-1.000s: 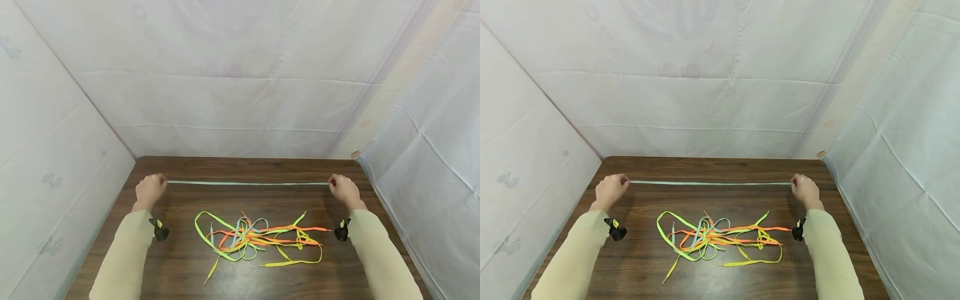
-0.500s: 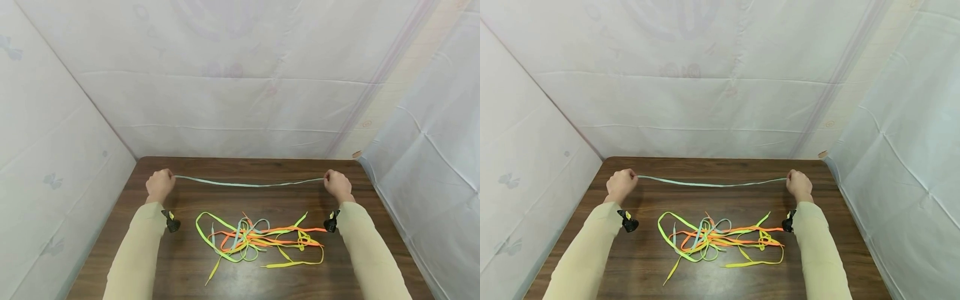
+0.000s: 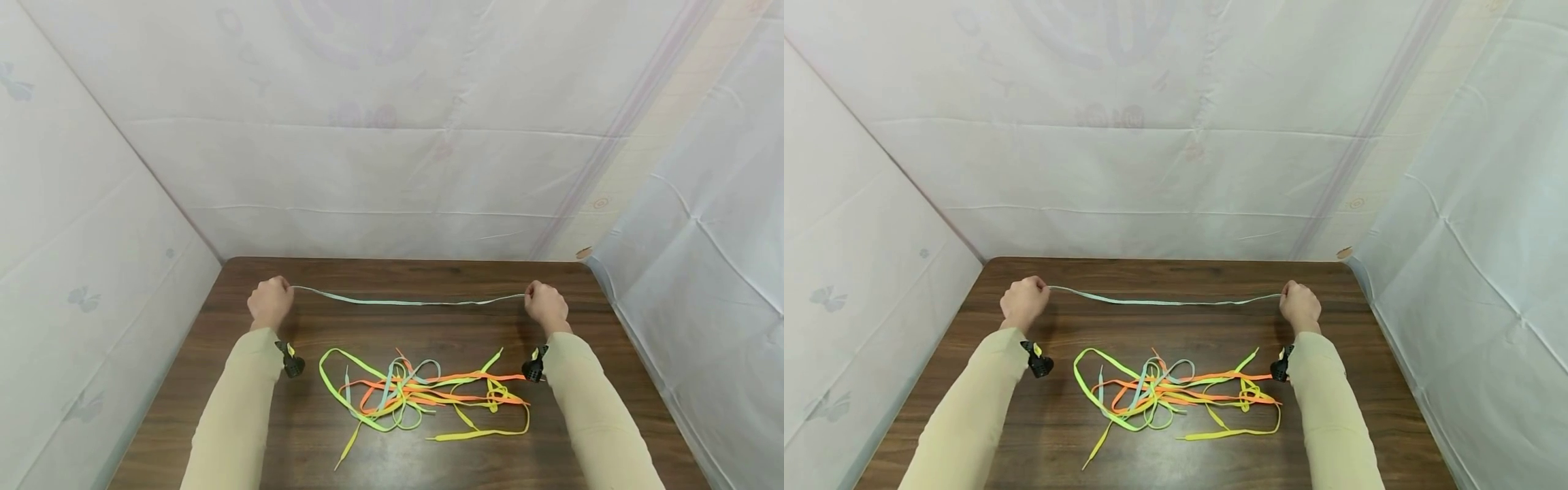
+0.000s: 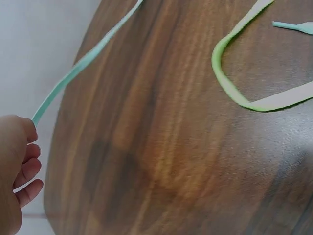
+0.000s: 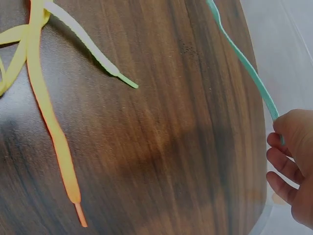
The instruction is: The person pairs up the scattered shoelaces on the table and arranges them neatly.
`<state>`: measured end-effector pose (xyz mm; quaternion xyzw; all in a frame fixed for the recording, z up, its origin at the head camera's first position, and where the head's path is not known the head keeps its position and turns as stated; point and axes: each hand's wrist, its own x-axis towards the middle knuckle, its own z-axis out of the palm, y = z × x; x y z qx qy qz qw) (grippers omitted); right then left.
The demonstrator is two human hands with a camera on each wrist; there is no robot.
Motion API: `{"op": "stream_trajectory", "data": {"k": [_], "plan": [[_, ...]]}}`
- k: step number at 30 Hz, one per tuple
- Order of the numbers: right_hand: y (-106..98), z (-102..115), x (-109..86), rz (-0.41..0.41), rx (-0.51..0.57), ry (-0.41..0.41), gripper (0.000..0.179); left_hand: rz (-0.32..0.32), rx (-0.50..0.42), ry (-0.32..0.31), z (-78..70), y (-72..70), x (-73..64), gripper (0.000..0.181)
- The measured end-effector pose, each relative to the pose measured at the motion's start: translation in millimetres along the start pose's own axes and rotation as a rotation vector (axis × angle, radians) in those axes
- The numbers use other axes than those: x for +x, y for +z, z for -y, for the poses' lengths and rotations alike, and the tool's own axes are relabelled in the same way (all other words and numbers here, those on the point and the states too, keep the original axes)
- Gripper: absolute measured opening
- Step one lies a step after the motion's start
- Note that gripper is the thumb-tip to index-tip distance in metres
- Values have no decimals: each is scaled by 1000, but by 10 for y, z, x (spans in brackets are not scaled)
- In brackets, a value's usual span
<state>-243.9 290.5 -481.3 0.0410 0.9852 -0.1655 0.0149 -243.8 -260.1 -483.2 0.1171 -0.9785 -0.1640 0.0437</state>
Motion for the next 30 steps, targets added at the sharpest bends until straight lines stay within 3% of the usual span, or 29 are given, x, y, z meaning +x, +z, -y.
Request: {"op": "stream_trajectory", "data": {"k": [6,14,25,30], "plan": [[76,-33,-24,19,7,13,16,58,16,-31,25,99,-76,24],[176,-102,-59,15,32,29,8,63,-20,-54,75,197,-154,14],[296,-147,-102,73,32,-1,10,131,-13,-46,96,264,-218,15],[306,-147,-116,93,37,-19,15,131,-13,-33,103,291,-247,17]]}}
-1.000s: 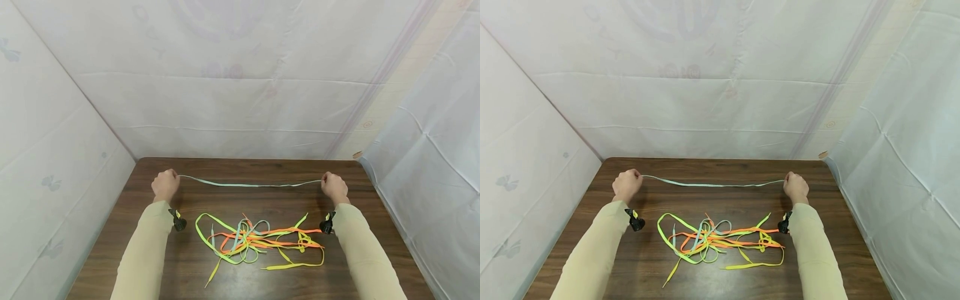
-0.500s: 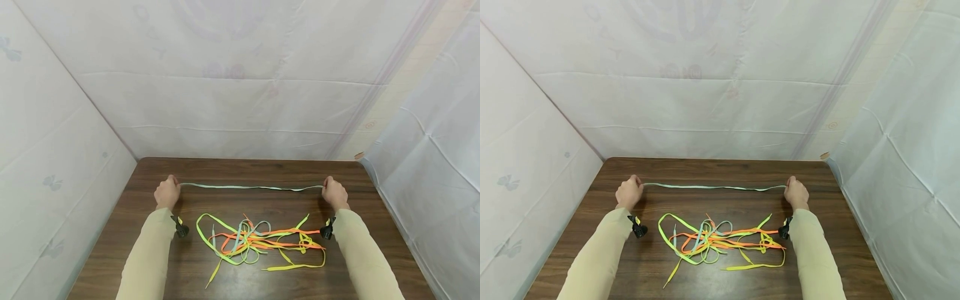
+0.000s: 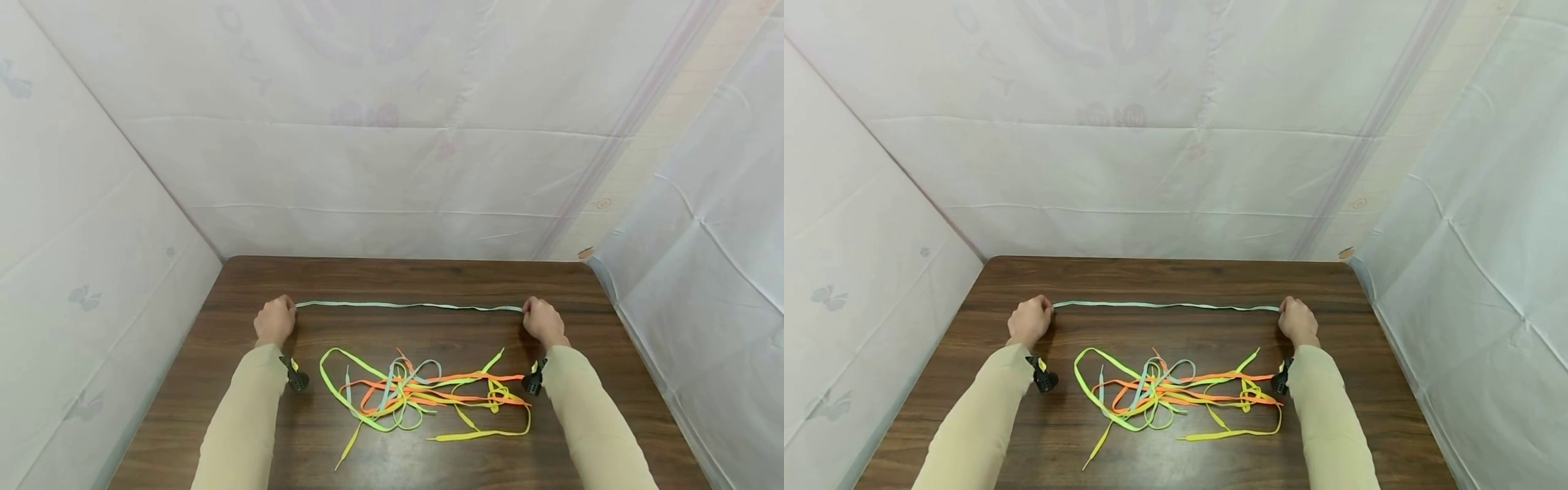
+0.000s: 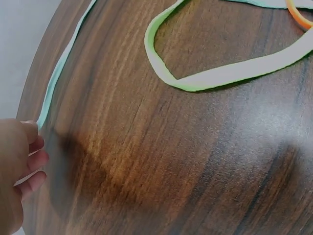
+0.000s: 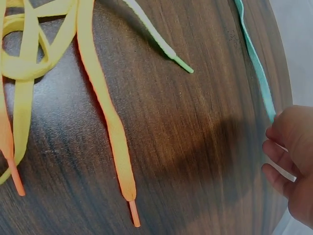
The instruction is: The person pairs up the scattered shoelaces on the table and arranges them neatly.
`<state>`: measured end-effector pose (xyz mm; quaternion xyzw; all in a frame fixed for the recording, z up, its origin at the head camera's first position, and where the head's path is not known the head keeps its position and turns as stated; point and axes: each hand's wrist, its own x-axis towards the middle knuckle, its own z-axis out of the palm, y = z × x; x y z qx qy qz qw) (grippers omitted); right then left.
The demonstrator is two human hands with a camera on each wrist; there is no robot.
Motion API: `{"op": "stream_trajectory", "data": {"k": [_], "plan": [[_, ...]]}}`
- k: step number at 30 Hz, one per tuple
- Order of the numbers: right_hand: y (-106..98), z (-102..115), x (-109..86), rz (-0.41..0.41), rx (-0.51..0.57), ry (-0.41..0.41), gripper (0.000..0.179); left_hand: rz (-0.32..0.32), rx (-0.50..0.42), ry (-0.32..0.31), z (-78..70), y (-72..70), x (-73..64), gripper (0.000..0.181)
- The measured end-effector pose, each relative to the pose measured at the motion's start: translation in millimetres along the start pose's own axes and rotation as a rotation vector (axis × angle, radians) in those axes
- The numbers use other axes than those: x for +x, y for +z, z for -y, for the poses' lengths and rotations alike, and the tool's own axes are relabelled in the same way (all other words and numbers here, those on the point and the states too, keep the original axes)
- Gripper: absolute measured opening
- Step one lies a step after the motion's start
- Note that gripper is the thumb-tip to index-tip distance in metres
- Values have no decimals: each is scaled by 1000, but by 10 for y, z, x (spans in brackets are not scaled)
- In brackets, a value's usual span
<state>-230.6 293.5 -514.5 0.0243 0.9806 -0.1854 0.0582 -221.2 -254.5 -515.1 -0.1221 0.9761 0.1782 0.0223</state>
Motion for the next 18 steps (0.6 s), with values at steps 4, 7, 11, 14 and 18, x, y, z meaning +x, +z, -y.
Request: {"op": "stream_trajectory", "data": {"k": [4,7,11,14,18], "plan": [[23,-25,-11,10,-15,-3,18,-6,-2,8,17,28,-30,22],[46,-49,-19,25,-32,-2,22,-15,-6,17,31,52,-47,23],[67,-61,-25,42,-43,-9,28,-36,4,52,45,77,-56,26],[67,-54,-29,60,-47,-15,34,-41,38,79,60,90,-54,32],[61,-33,-41,88,-58,-22,39,-9,75,88,76,101,-56,41]]}}
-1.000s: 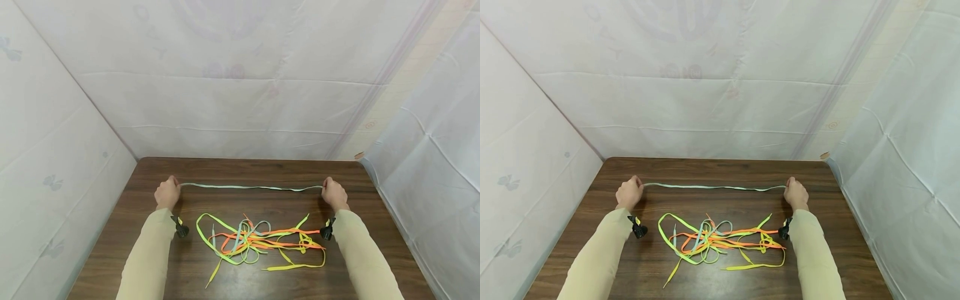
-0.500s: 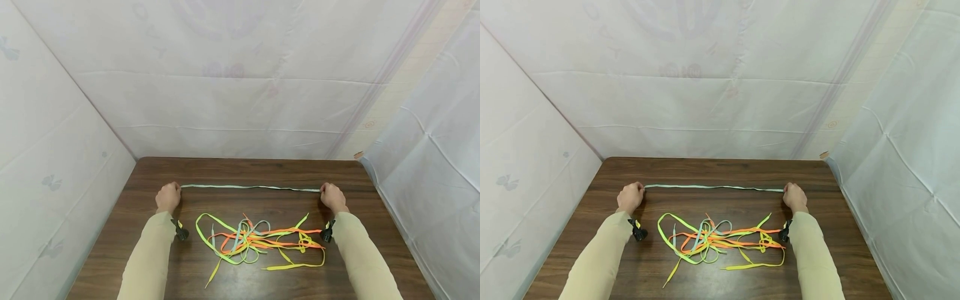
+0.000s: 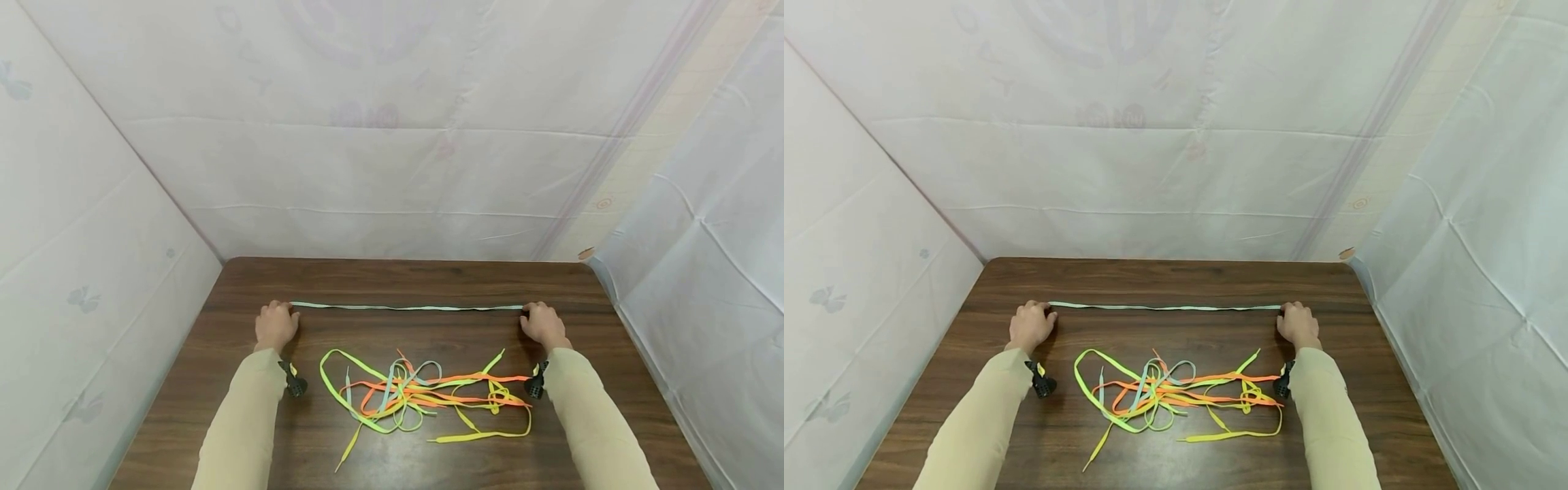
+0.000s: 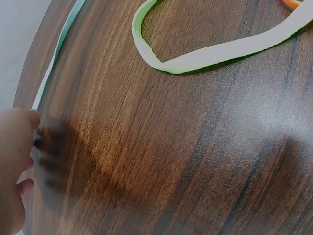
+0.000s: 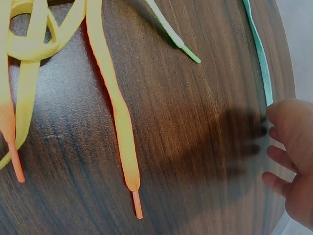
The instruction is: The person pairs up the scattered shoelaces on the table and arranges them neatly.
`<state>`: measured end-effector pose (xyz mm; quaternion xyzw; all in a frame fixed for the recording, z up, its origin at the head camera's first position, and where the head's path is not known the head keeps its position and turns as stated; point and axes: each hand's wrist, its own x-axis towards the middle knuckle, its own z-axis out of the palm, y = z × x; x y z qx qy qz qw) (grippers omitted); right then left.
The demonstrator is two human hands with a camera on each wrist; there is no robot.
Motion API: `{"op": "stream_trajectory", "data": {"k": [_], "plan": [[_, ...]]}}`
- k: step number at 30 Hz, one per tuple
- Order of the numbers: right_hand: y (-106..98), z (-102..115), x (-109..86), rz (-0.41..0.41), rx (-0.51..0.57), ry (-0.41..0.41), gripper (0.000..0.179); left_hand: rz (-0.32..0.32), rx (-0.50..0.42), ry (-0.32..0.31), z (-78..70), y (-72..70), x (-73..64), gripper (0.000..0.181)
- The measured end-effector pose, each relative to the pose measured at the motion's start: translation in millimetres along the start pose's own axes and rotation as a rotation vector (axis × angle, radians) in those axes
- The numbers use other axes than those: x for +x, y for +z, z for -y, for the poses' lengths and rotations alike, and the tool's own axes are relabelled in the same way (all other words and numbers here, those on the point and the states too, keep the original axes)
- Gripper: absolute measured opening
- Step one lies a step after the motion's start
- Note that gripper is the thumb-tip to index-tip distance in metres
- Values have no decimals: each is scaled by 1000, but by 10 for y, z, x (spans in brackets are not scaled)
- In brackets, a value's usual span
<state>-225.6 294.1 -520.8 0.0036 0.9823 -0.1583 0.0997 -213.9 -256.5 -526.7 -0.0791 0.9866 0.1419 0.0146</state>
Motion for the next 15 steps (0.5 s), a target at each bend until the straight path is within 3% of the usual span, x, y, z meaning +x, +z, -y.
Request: {"op": "stream_trajectory", "data": {"k": [15], "plan": [[48,2,-37,24,-19,1,44,102,-3,-2,6,-13,-37,51]]}}
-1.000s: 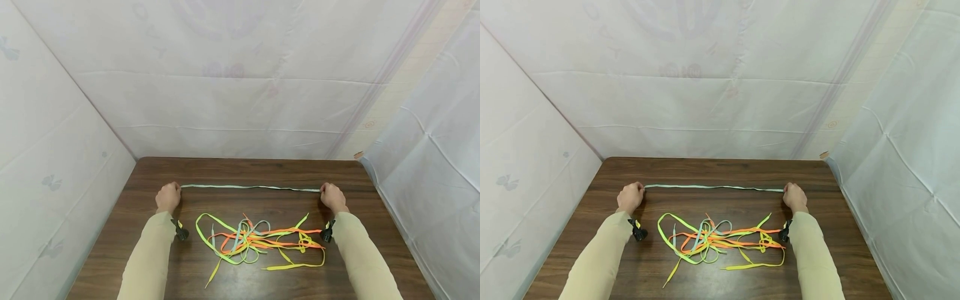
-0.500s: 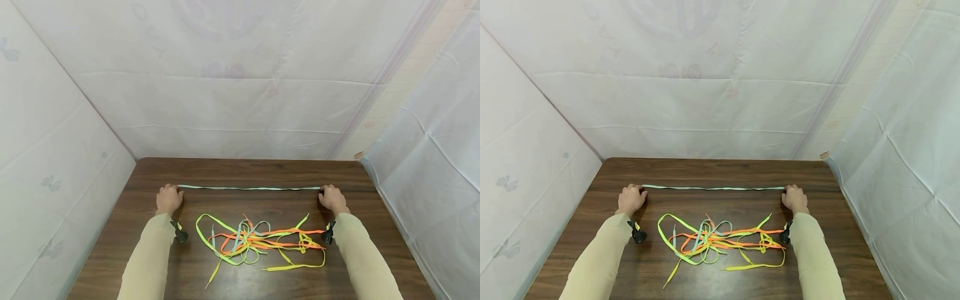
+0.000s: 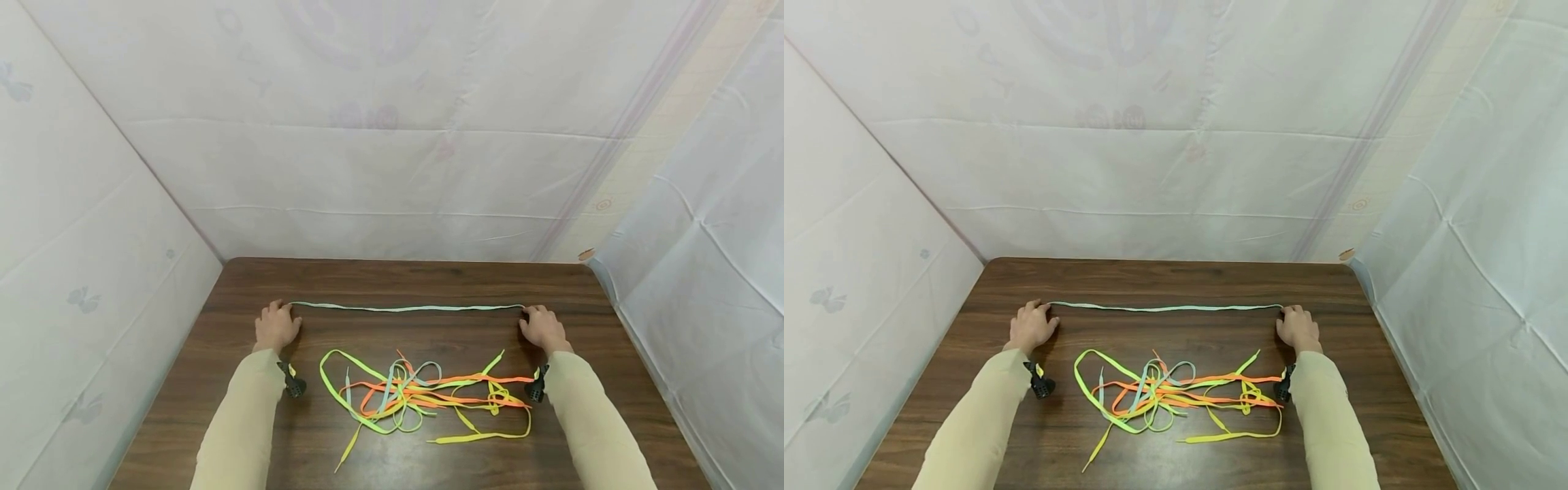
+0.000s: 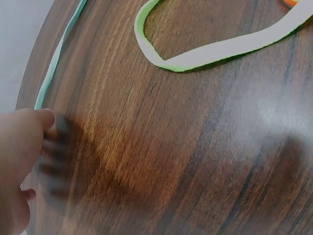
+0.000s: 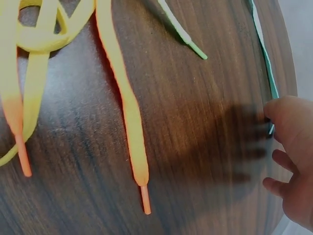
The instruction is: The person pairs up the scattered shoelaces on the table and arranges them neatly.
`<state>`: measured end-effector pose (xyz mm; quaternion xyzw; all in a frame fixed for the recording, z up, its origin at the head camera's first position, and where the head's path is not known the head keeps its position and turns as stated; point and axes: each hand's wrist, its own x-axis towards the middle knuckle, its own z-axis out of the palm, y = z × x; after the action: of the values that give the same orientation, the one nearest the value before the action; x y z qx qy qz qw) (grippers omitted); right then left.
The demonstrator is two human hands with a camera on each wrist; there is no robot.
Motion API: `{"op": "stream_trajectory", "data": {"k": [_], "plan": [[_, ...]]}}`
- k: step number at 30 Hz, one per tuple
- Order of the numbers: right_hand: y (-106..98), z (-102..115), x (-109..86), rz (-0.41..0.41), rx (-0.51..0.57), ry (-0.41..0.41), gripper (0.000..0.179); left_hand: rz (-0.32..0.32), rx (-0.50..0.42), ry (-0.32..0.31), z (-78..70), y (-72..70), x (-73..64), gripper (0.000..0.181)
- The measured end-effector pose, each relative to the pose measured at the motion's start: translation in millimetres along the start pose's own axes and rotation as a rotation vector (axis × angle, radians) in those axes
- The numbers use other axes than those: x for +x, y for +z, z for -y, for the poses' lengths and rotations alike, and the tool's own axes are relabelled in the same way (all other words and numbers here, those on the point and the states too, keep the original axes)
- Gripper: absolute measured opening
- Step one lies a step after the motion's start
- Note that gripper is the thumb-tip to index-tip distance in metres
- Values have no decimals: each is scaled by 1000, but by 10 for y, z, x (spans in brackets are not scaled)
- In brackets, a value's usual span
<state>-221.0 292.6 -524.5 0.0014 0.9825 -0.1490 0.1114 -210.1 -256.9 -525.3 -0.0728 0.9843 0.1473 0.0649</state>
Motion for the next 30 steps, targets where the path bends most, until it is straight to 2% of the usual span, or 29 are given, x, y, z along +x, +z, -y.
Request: {"op": "stream_trajectory", "data": {"k": [3,6,13,22,30], "plan": [[17,-16,-12,-11,2,-1,43,9,-5,14,15,-23,-30,52],[26,-25,-21,-23,2,-12,43,-8,-17,44,29,-48,-54,52],[8,9,-63,-91,-9,-86,39,-109,-29,141,19,-97,-79,49],[17,191,-122,-169,-41,-216,34,-165,-29,243,-144,-132,-149,46],[112,359,-207,-234,-56,-315,31,-234,-26,355,-302,-89,-310,43]]}}
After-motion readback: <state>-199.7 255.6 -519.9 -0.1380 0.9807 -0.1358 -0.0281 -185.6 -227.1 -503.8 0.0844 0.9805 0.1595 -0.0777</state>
